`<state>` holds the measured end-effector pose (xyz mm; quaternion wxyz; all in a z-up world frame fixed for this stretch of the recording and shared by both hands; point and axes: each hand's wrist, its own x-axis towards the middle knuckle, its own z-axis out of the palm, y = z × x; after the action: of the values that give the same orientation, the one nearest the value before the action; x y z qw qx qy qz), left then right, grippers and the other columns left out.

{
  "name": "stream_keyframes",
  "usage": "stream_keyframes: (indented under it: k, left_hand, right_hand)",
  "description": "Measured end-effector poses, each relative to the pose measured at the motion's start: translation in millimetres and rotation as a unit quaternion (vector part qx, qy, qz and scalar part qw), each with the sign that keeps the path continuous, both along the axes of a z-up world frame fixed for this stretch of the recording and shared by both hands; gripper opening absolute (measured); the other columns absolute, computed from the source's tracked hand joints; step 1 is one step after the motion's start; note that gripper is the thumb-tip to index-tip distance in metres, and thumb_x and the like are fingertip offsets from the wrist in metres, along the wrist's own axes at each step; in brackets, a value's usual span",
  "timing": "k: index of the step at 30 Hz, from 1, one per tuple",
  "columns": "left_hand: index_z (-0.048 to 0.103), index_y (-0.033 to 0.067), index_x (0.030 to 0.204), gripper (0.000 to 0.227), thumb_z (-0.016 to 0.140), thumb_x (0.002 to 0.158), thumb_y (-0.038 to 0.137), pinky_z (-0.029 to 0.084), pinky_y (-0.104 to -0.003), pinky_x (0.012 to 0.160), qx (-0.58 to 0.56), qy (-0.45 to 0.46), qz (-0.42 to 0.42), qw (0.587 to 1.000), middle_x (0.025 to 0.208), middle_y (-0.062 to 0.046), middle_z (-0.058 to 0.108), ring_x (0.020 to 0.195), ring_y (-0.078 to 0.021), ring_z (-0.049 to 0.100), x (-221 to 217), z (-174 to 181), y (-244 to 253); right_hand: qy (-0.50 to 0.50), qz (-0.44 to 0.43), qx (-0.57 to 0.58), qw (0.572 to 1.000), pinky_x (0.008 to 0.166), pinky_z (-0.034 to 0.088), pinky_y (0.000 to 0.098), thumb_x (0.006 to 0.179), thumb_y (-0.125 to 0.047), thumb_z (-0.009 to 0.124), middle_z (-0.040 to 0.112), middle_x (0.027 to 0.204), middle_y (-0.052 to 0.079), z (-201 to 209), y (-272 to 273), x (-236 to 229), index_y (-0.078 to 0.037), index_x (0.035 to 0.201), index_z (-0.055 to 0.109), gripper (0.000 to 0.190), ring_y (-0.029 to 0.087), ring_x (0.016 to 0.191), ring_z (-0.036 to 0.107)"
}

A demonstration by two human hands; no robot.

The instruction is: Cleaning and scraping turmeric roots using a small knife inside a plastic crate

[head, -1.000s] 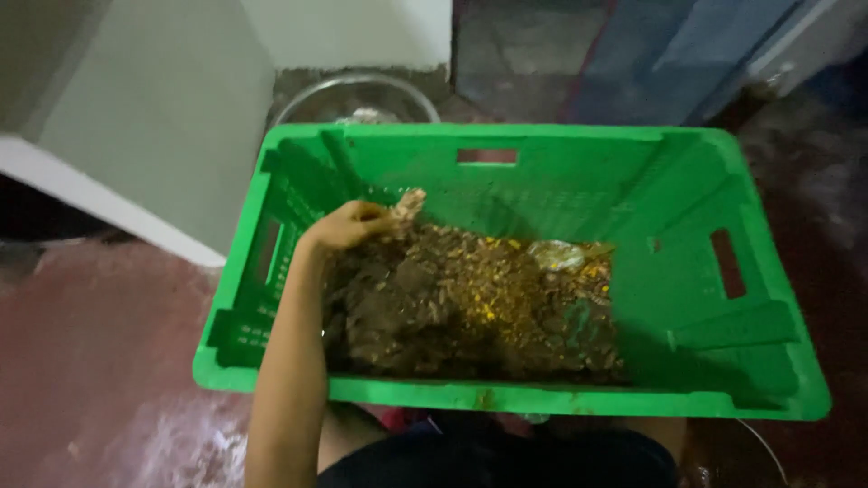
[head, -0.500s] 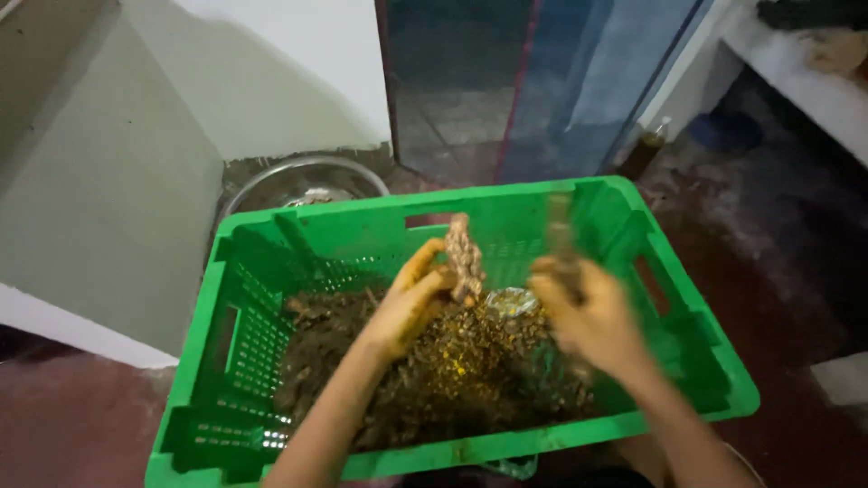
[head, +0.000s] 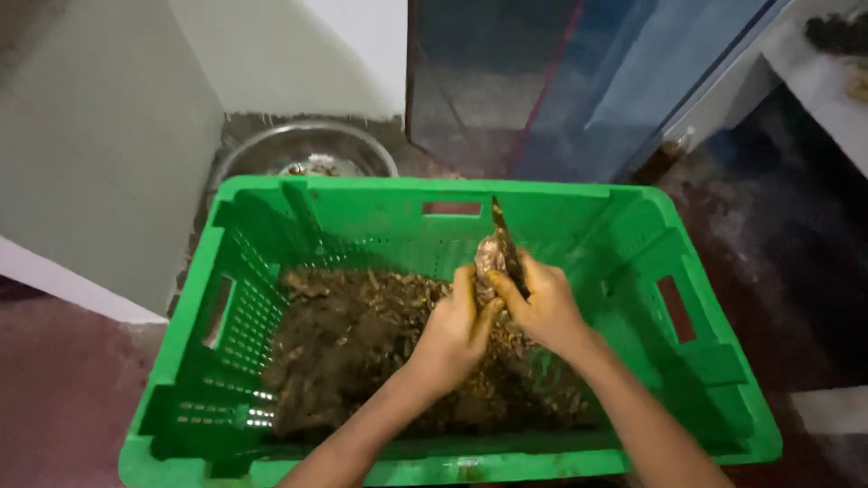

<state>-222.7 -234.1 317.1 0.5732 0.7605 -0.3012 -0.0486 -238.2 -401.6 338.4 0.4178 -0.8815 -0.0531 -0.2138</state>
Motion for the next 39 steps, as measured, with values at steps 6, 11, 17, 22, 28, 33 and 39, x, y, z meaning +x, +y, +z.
stream_keyframes:
  k: [6, 11, 17, 22, 28, 33, 39]
  left_hand:
    - [0.015, -0.0256, 0.139, 0.065, 0.050, 0.099, 0.012, 0.050, -0.067, 0.072, 0.064, 0.022, -0.070, 0.995, 0.101, -0.051, 0.058, 0.092, -0.0641, 0.063, -2.2, -3.6, 3.6]
    - [0.004, -0.0294, 0.144, 0.076, 0.047, 0.100, 0.016, 0.047, -0.067, 0.087, 0.037, 0.077, -0.109, 0.990, 0.121, -0.054, 0.050, 0.111, -0.0704, 0.050, 4.4, -0.2, 14.2]
    - [0.004, -0.0272, 0.147, 0.077, 0.050, 0.099, 0.009, 0.027, -0.066, 0.114, 0.030, 0.073, -0.186, 0.979, 0.146, -0.051, 0.030, 0.141, -0.0584, 0.029, 21.6, 5.6, 13.4]
    - [0.029, -0.0111, 0.154, 0.053, 0.039, 0.105, 0.009, 0.023, -0.053, 0.121, -0.091, 0.134, -0.207, 0.965, 0.157, -0.032, 0.035, 0.149, -0.0378, 0.027, 24.7, -3.0, 17.2]
    - [0.014, -0.0006, 0.162, 0.080, 0.052, 0.106, 0.041, 0.017, -0.052, 0.124, -0.079, 0.378, -0.104, 0.917, 0.163, -0.031, 0.020, 0.152, -0.0395, 0.023, 40.3, -40.2, 19.6]
    - [0.043, -0.0025, 0.144, 0.050, 0.056, 0.105, 0.028, 0.041, -0.044, 0.105, -0.127, 0.278, -0.099, 0.947, 0.136, -0.022, 0.051, 0.125, -0.0269, 0.047, 42.0, -44.5, 11.9]
    - [0.062, 0.0053, 0.130, 0.037, 0.069, 0.098, 0.022, 0.059, -0.040, 0.088, -0.202, 0.241, -0.035, 0.949, 0.121, -0.011, 0.070, 0.107, -0.0183, 0.065, 47.0, -38.3, 11.9]
  right_hand:
    - [-0.027, 0.034, -0.075, 0.996, 0.043, 0.048, 0.0397, 0.090, -0.016, 0.076, 0.065, 0.058, 0.018, -5.3, 3.1, -9.5, -0.003, 0.083, 0.063, 0.021, 0.036, 0.052, 0.065]
    - [-0.034, 0.066, -0.034, 0.997, 0.049, 0.053, 0.0385, 0.091, -0.016, 0.073, 0.072, 0.066, 0.015, 0.2, 7.4, -9.0, -0.003, 0.089, 0.067, 0.014, 0.034, 0.059, 0.070]
    - [-0.023, 0.079, 0.004, 0.997, 0.044, 0.048, 0.0327, 0.090, -0.009, 0.072, 0.063, 0.054, 0.019, 26.3, 7.9, -16.7, 0.000, 0.087, 0.066, 0.011, 0.019, 0.046, 0.059]
    - [-0.039, 0.060, 0.055, 0.996, 0.039, 0.043, 0.0352, 0.095, -0.012, 0.066, 0.064, 0.047, 0.014, 5.3, -12.7, -3.1, -0.001, 0.075, 0.064, 0.023, 0.019, 0.039, 0.052]
    - [-0.028, 0.022, 0.011, 0.999, 0.076, 0.056, 0.0471, 0.096, -0.013, 0.070, 0.074, 0.087, 0.020, 1.4, -16.8, 6.9, -0.001, 0.099, 0.071, 0.012, 0.040, 0.088, 0.073]
    - [0.003, -0.019, 0.029, 0.999, 0.081, 0.055, 0.0494, 0.096, -0.019, 0.070, 0.074, 0.092, 0.020, -13.9, -3.7, 3.6, -0.001, 0.104, 0.073, 0.020, 0.041, 0.094, 0.072]
    - [0.181, -0.009, 0.160, 0.970, 0.036, 0.042, 0.0329, 0.100, -0.031, 0.064, 0.060, 0.046, 0.011, -9.0, -0.6, 2.4, -0.003, 0.073, 0.065, 0.039, 0.019, 0.034, 0.052]
